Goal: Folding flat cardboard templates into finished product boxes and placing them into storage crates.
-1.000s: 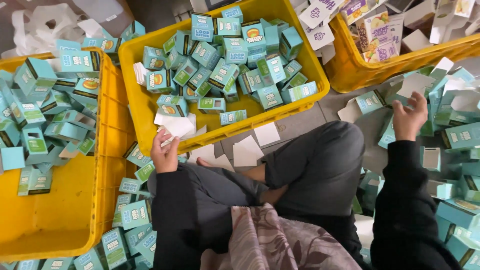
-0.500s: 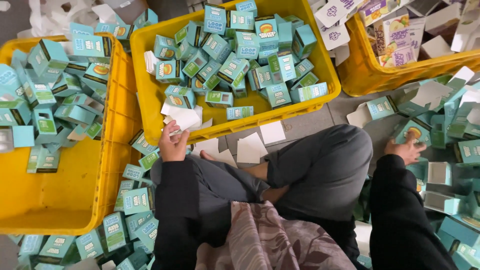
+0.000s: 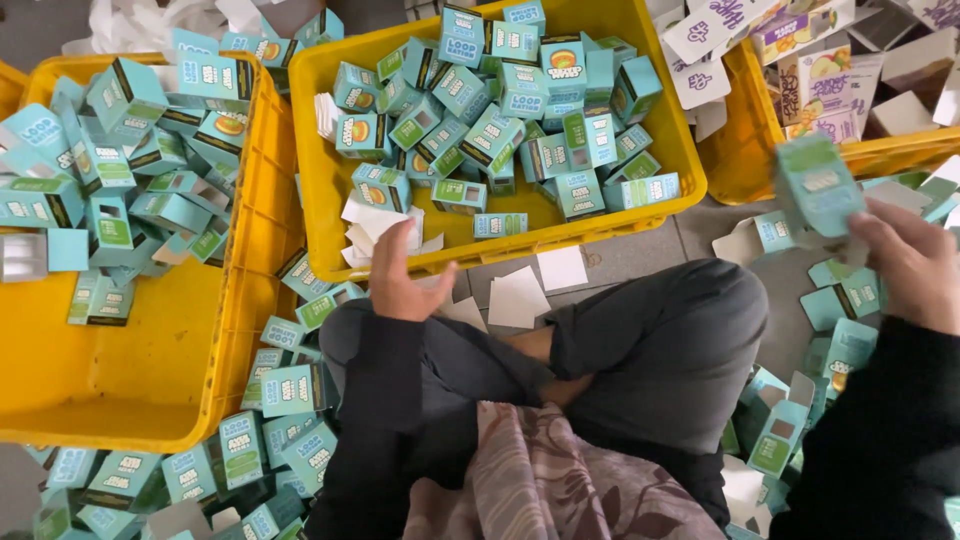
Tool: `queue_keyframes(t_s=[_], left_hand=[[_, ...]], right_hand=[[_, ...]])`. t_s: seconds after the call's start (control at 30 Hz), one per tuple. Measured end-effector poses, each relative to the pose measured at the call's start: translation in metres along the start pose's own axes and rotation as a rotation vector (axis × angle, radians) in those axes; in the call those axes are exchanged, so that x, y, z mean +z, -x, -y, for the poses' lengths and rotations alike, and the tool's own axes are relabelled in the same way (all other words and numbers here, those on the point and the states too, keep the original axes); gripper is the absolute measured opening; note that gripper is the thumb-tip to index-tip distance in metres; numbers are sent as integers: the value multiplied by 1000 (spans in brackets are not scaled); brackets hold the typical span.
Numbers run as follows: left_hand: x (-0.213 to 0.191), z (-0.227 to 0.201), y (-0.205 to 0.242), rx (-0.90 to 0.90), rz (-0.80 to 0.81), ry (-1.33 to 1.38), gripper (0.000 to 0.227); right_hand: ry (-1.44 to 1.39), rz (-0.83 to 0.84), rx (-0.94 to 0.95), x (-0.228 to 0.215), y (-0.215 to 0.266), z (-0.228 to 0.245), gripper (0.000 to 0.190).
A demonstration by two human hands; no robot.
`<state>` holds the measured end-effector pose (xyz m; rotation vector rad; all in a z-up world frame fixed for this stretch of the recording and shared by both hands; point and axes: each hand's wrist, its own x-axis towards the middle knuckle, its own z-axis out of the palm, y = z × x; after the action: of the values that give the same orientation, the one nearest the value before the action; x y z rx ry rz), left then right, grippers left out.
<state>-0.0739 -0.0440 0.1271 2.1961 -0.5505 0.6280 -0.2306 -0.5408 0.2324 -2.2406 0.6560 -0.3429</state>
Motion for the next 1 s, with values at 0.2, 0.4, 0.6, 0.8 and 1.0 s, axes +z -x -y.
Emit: queue_keyframes(t_s=[0.2,0.4,0.6,0.8,1.0], left_hand=[[43,-51,-18,422,116,-124,102],[69,-16,-27,369,89,-139,97],[49,19,-17,55,64,285,72],[75,51,-5,105,-79,213,67],[71,72,-7,200,-171,124,63]], right_hand=[[-97,618,-136,115,-9,131,47],[3,824,-285,175,6,204,40],[-100,795,-512,190,11,223,74],[-210,529,-600,252,1,178,13],[-415,536,-447,289,-4,194,24]])
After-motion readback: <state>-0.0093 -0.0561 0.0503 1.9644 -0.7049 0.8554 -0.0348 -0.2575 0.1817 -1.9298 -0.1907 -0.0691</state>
